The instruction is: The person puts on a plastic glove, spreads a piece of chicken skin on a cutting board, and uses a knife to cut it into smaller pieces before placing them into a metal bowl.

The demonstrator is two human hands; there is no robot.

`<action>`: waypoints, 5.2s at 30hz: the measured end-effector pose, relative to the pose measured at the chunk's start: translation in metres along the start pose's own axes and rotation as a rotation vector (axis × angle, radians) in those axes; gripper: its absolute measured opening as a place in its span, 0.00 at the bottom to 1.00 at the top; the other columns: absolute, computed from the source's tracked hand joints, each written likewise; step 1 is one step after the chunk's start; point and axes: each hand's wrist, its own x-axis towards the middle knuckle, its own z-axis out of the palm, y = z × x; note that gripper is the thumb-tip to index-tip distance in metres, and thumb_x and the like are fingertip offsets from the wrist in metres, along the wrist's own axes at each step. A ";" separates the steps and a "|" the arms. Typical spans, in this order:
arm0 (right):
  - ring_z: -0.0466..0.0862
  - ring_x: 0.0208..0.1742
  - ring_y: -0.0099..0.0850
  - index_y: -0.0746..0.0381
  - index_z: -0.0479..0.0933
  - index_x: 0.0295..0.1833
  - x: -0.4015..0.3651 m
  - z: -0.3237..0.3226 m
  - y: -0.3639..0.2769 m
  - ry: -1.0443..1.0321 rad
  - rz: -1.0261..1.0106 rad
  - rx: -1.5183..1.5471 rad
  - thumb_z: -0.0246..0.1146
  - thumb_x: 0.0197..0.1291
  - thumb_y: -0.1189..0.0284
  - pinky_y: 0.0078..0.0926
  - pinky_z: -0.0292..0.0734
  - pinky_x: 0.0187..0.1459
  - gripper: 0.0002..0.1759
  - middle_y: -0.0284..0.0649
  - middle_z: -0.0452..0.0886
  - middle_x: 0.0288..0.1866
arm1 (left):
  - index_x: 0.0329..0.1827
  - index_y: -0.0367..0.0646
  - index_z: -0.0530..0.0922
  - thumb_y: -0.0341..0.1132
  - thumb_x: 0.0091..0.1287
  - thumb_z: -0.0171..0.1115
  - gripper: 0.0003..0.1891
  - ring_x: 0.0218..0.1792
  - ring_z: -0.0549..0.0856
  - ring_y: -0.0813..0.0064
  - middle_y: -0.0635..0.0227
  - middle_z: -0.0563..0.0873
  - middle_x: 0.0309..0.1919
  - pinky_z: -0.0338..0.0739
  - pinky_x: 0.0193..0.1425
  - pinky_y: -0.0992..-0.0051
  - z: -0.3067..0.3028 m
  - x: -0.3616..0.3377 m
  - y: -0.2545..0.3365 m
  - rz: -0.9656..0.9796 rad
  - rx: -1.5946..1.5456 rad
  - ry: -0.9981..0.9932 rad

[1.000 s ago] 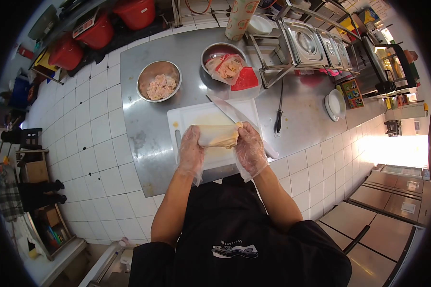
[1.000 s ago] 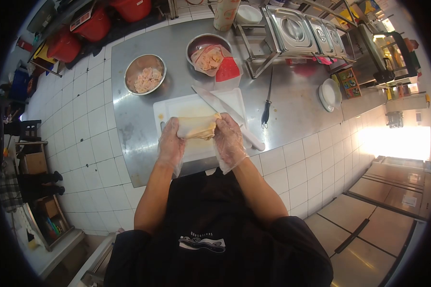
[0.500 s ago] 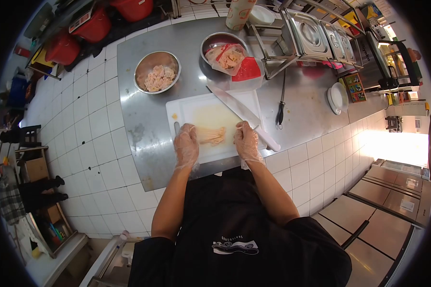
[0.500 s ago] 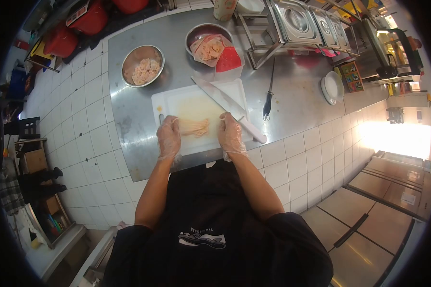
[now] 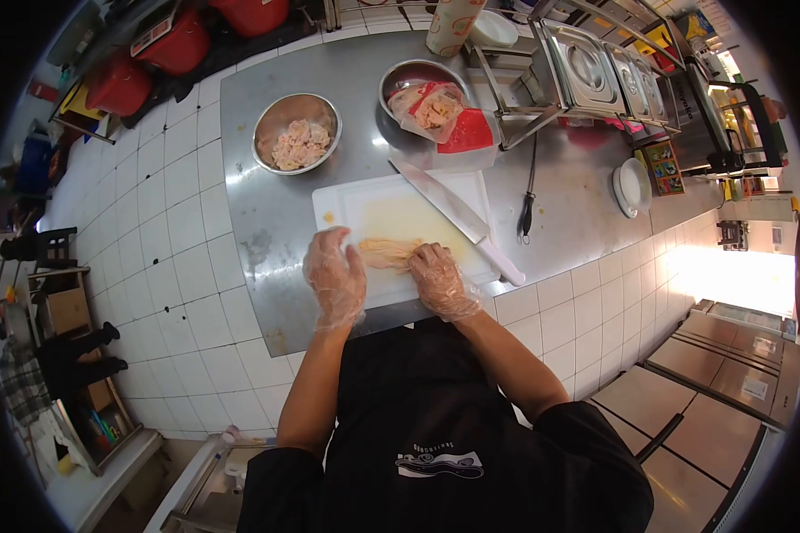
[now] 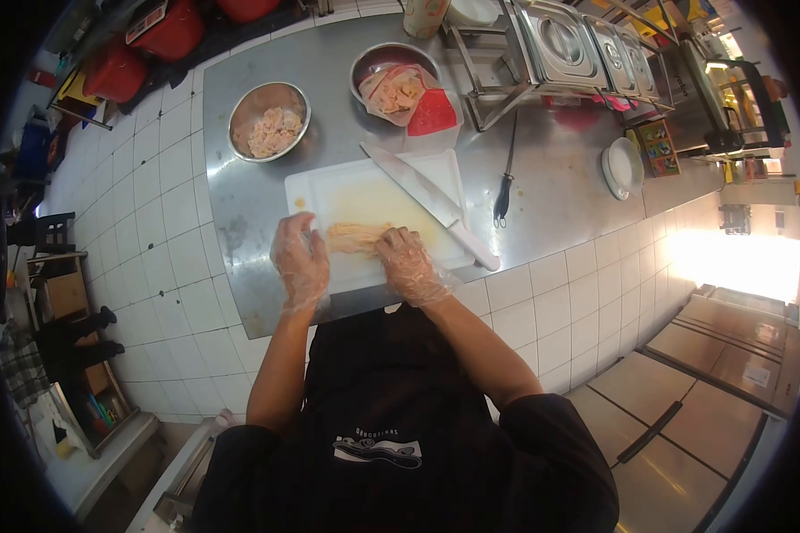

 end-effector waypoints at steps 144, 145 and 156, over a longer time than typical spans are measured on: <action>0.87 0.59 0.51 0.64 0.76 0.67 -0.036 -0.104 0.125 -0.240 0.101 -0.083 0.76 0.59 0.65 0.46 0.83 0.61 0.32 0.52 0.83 0.56 | 0.88 0.34 0.55 0.55 0.82 0.49 0.41 0.88 0.58 0.59 0.55 0.58 0.88 0.50 0.89 0.51 0.149 -0.105 0.116 -0.467 0.730 -0.176; 0.88 0.58 0.51 0.65 0.76 0.67 -0.032 -0.108 0.123 -0.237 0.114 -0.082 0.77 0.59 0.65 0.45 0.84 0.61 0.33 0.52 0.83 0.57 | 0.89 0.34 0.54 0.55 0.82 0.48 0.42 0.88 0.56 0.60 0.56 0.57 0.89 0.48 0.89 0.50 0.147 -0.100 0.108 -0.472 0.726 -0.181; 0.89 0.52 0.53 0.67 0.69 0.67 -0.013 -0.078 0.132 -0.306 0.124 -0.091 0.75 0.53 0.66 0.48 0.85 0.55 0.37 0.57 0.87 0.49 | 0.89 0.34 0.53 0.56 0.82 0.48 0.42 0.89 0.54 0.62 0.56 0.56 0.89 0.46 0.91 0.50 0.149 -0.081 0.099 -0.244 0.629 -0.317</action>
